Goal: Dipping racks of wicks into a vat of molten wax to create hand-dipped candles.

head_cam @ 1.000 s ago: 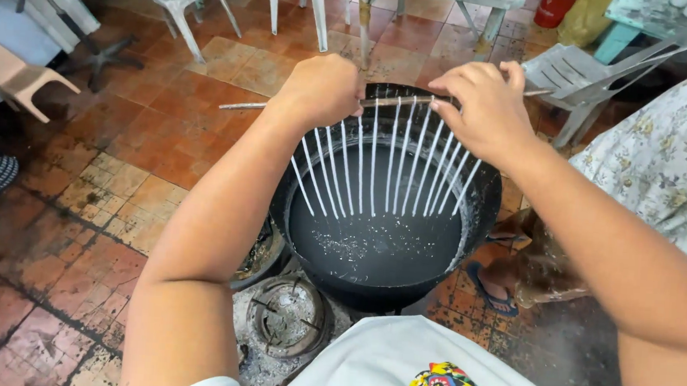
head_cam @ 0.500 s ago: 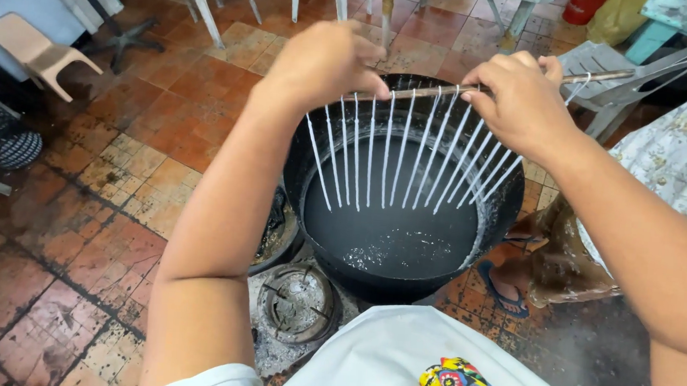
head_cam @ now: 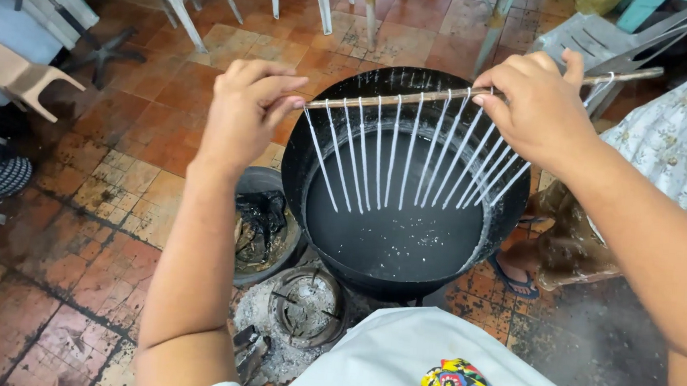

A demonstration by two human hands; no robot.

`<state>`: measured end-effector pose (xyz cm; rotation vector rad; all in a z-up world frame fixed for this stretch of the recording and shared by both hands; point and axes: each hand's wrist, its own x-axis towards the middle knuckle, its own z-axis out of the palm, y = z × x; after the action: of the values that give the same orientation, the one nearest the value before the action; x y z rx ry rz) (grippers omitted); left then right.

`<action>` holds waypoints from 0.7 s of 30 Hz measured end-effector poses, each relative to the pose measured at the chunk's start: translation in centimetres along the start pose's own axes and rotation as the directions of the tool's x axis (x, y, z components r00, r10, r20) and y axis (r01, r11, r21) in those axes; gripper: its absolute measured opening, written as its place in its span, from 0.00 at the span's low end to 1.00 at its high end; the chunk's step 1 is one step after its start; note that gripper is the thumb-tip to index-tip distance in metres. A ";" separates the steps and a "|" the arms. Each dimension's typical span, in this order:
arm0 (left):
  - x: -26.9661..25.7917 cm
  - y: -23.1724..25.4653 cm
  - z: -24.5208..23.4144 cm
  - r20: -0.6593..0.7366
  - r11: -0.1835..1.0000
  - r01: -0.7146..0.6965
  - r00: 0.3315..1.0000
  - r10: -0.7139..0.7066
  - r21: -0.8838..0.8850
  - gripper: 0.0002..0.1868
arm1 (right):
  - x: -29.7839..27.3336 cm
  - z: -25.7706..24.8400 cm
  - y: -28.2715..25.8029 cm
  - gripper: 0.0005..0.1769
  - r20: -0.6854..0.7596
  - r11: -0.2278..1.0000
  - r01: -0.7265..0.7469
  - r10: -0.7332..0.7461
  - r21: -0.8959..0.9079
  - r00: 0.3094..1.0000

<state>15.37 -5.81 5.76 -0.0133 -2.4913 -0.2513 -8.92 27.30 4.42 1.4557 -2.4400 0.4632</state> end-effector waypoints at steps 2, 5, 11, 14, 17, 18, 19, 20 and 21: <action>0.6 0.5 0.9 -0.041 0.997 -0.037 0.999 0.035 -0.063 0.12 | -0.3 0.0 0.0 0.10 -0.011 1.000 -0.011 0.011 -0.009 1.000; 1.4 1.6 1.4 -0.046 0.974 -0.153 0.988 0.148 -0.165 0.11 | -0.9 -0.6 -0.8 0.10 -0.029 0.999 -0.032 0.031 -0.040 0.999; 2.7 1.8 2.4 -0.085 0.956 -0.190 0.981 0.175 -0.226 0.03 | -2.4 -2.0 -1.9 0.09 -0.070 0.993 -0.091 0.086 -0.070 0.994; 2.8 2.4 1.7 -0.120 0.932 -0.238 0.970 0.213 -0.272 0.03 | -3.5 -3.0 -2.9 0.10 -0.071 0.990 -0.122 0.116 -0.078 0.991; 2.9 3.5 0.8 -0.133 0.911 -0.282 0.958 0.252 -0.301 0.03 | -4.6 -4.1 -3.5 0.10 -0.081 0.986 -0.138 0.130 -0.096 0.988; 2.8 4.1 0.5 -0.112 0.934 -0.270 0.962 0.250 -0.235 0.09 | -5.1 -4.6 -3.8 0.11 -0.082 0.982 -0.147 0.138 -0.115 0.987; 2.7 4.8 0.2 -0.091 0.952 -0.259 0.965 0.246 -0.166 0.16 | -5.6 -5.0 -4.1 0.12 -0.083 0.979 -0.155 0.145 -0.134 0.986; 3.0 5.6 -0.2 -0.093 0.949 -0.266 0.963 0.253 -0.171 0.16 | -6.2 -5.4 -4.0 0.12 -0.087 0.977 -0.163 0.152 -0.139 0.985; 3.1 6.5 -0.7 -0.139 0.938 -0.329 0.939 0.314 -0.104 0.13 | -6.9 -5.9 -4.0 0.11 -0.115 0.978 -0.147 0.131 -0.146 0.985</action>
<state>13.74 0.26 9.33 -0.4431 -2.3045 -0.2614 -1.86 33.39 7.70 1.1745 -2.4443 0.3596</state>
